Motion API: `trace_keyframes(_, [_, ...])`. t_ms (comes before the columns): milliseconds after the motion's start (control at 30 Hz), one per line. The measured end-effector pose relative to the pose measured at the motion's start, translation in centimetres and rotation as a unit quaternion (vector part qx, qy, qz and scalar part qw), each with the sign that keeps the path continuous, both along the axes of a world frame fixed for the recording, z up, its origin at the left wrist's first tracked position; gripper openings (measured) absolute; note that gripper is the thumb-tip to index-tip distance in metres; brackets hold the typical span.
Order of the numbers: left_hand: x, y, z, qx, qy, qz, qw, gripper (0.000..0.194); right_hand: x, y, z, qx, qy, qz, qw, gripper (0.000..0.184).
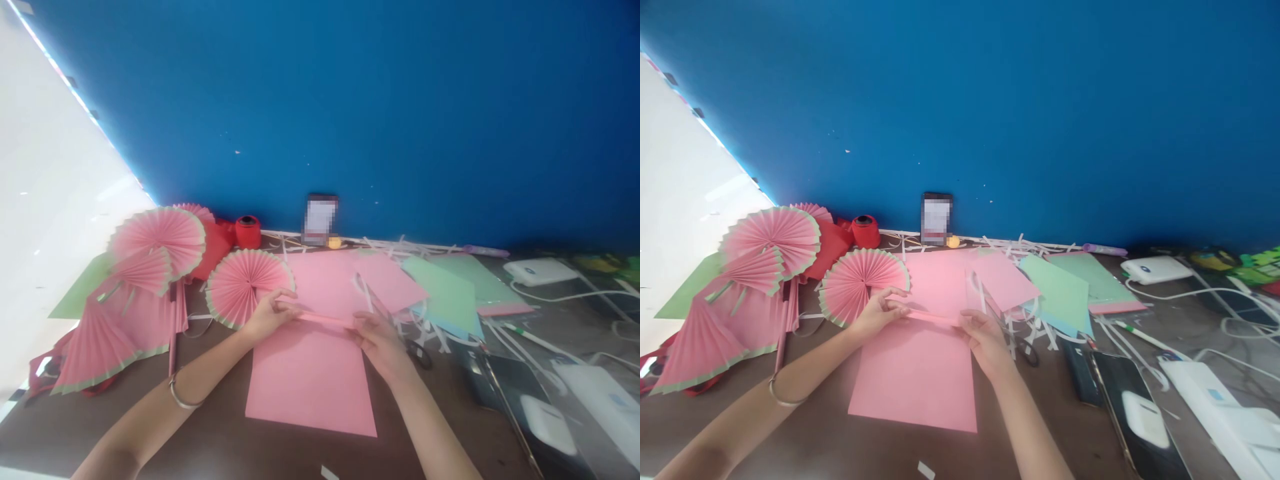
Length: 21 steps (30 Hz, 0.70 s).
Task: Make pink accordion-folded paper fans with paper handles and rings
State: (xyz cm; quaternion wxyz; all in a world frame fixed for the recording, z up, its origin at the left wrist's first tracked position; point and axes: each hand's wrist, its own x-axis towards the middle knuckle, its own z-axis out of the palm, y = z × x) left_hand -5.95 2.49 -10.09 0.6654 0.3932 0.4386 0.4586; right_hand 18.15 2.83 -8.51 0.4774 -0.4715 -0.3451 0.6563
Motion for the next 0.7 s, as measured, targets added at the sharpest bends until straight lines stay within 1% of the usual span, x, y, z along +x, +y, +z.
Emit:
trace_keyframes(100, [0.0, -0.1, 0.2, -0.008, -0.027, -0.007, 1.000, 0.047, 0.0, 0.2, -0.2, -0.017, 0.026, 0.008, 0.999, 0.022])
trace_keyframes(200, [0.2, -0.2, 0.5, -0.014, -0.067, -0.013, 0.998, 0.048, 0.0, 0.3, -0.5, -0.017, 0.031, 0.007, 0.999, 0.020])
trace_keyframes(300, [0.4, -0.3, 0.7, -0.001, -0.050, 0.002, 0.999, 0.045, 0.0, 0.4, -0.7, -0.007, 0.015, 0.004, 1.000, 0.021])
trace_keyframes(367, [0.6, -0.2, 0.6, 0.016, -0.018, 0.012, 1.000, 0.041, 0.2, 0.4, -0.6, 0.016, -0.019, -0.007, 1.000, 0.025])
trace_keyframes(433, [0.7, -0.1, 0.4, 0.038, 0.020, 0.029, 0.999, 0.037, 0.9, 0.4, -0.3, 0.077, -0.108, -0.057, 0.990, 0.026])
trace_keyframes(467, [0.7, -0.1, 0.2, 0.053, 0.041, 0.038, 0.997, 0.034, 1.3, 0.5, -0.1, 0.127, -0.178, -0.091, 0.972, 0.025])
trace_keyframes(500, [0.8, -0.1, 0.1, 0.070, 0.067, 0.047, 0.994, 0.031, 1.9, 0.6, 0.0, 0.186, -0.259, -0.125, 0.940, 0.022])
trace_keyframes(533, [0.8, -0.1, -0.1, 0.086, 0.096, 0.055, 0.990, 0.028, 2.5, 0.8, 0.0, 0.247, -0.346, -0.149, 0.893, 0.019])
trace_keyframes(567, [0.8, -0.2, -0.3, 0.098, 0.126, 0.059, 0.985, 0.026, 3.1, 1.0, 0.0, 0.301, -0.430, -0.152, 0.838, 0.015])
trace_keyframes(600, [0.8, -0.2, -0.4, 0.106, 0.157, 0.060, 0.980, 0.023, 3.6, 1.1, -0.2, 0.338, -0.506, -0.141, 0.781, 0.014])
trace_keyframes(633, [0.8, -0.3, -0.5, 0.111, 0.188, 0.059, 0.974, 0.021, 4.1, 1.3, -0.5, 0.357, -0.573, -0.123, 0.727, 0.015])
trace_keyframes(667, [0.8, -0.4, -0.5, 0.115, 0.222, 0.060, 0.966, 0.020, 4.5, 1.5, -0.9, 0.362, -0.627, -0.104, 0.682, 0.017])
trace_keyframes(700, [0.7, -0.6, -0.5, 0.123, 0.256, 0.061, 0.957, 0.018, 4.8, 1.7, -1.3, 0.357, -0.668, -0.092, 0.646, 0.020])
